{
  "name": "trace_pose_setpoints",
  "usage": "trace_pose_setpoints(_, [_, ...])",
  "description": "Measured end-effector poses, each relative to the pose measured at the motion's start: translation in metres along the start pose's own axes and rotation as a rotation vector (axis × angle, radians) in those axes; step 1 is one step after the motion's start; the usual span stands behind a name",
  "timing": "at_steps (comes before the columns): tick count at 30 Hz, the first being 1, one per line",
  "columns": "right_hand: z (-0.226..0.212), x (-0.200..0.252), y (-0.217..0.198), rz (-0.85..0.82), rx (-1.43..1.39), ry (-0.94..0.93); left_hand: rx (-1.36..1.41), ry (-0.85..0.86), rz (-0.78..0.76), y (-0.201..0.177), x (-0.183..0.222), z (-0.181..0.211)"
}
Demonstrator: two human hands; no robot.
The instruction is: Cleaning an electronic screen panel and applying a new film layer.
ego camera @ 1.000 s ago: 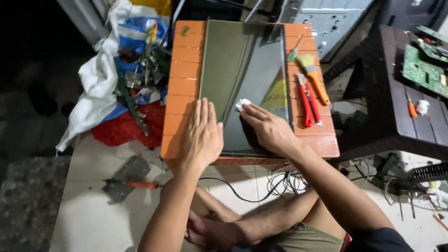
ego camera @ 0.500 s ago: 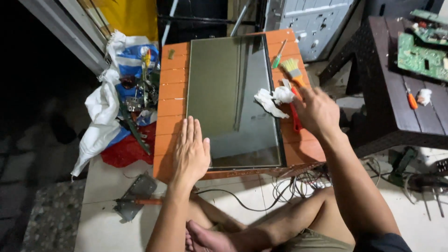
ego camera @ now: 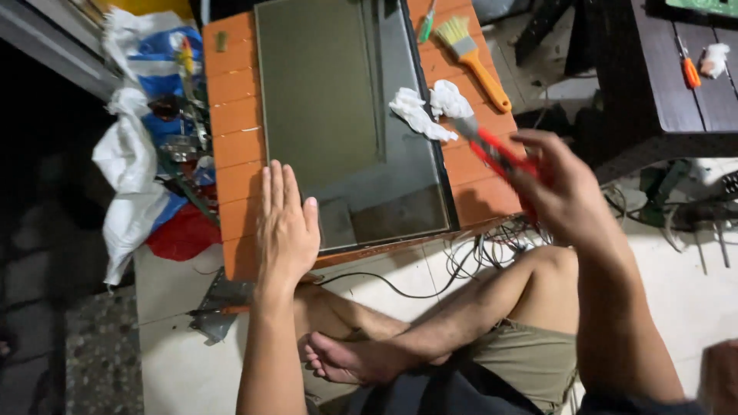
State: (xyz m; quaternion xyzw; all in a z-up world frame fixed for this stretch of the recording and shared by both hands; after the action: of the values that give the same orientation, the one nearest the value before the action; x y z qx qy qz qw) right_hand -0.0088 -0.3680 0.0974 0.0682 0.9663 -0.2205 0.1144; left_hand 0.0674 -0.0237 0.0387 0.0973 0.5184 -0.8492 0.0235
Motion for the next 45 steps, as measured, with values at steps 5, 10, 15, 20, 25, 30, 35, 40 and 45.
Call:
trace_pose_setpoints(5, [0.005,0.077,0.008,-0.023,-0.070,0.209,0.014,0.002,0.003,-0.002,0.000,0.000])
trace_pose_setpoints(10, [-0.009,0.104,0.014,-0.086,0.145,0.149,-0.039,-0.010,0.006,-0.002,0.000,-0.001])
trace_pose_setpoints(15, [-0.026,0.101,0.018,-0.109,0.160,0.026,-0.020,0.004,0.007,-0.003,0.001,0.000])
trace_pose_setpoints(20, [-0.028,0.101,0.019,-0.135,0.132,0.030,-0.013,0.007,0.012,-0.002,0.001,-0.001])
trace_pose_setpoints(25, [-0.023,0.102,0.017,-0.132,0.104,0.025,-0.018,0.021,0.020,-0.003,0.001,0.000])
trace_pose_setpoints(30, [-0.015,0.105,0.012,-0.102,0.053,0.006,-0.027,0.007,0.016,0.000,0.001,-0.002])
trace_pose_setpoints(35, [-0.012,0.107,0.014,-0.136,0.138,-0.034,-0.028,0.003,0.001,0.000,0.000,-0.001])
trace_pose_setpoints(40, [-0.011,0.108,0.010,-0.128,0.193,0.004,-0.017,0.015,0.009,0.000,0.001,-0.001])
trace_pose_setpoints(45, [-0.009,0.109,0.010,-0.141,0.190,0.016,-0.039,-0.001,-0.009,0.002,0.000,-0.003])
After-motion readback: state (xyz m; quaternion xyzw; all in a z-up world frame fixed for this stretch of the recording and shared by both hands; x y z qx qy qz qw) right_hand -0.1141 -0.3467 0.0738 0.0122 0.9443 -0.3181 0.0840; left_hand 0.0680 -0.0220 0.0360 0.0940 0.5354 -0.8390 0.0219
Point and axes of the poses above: each hand's wrist, its own x-axis away from the middle knuckle, its own y-axis out of the palm, z = x × y, the point moved 8 cm from there along -x, towards the middle knuckle, and after that the axes turned 13 degrees about -y, right-handed, at the moved point
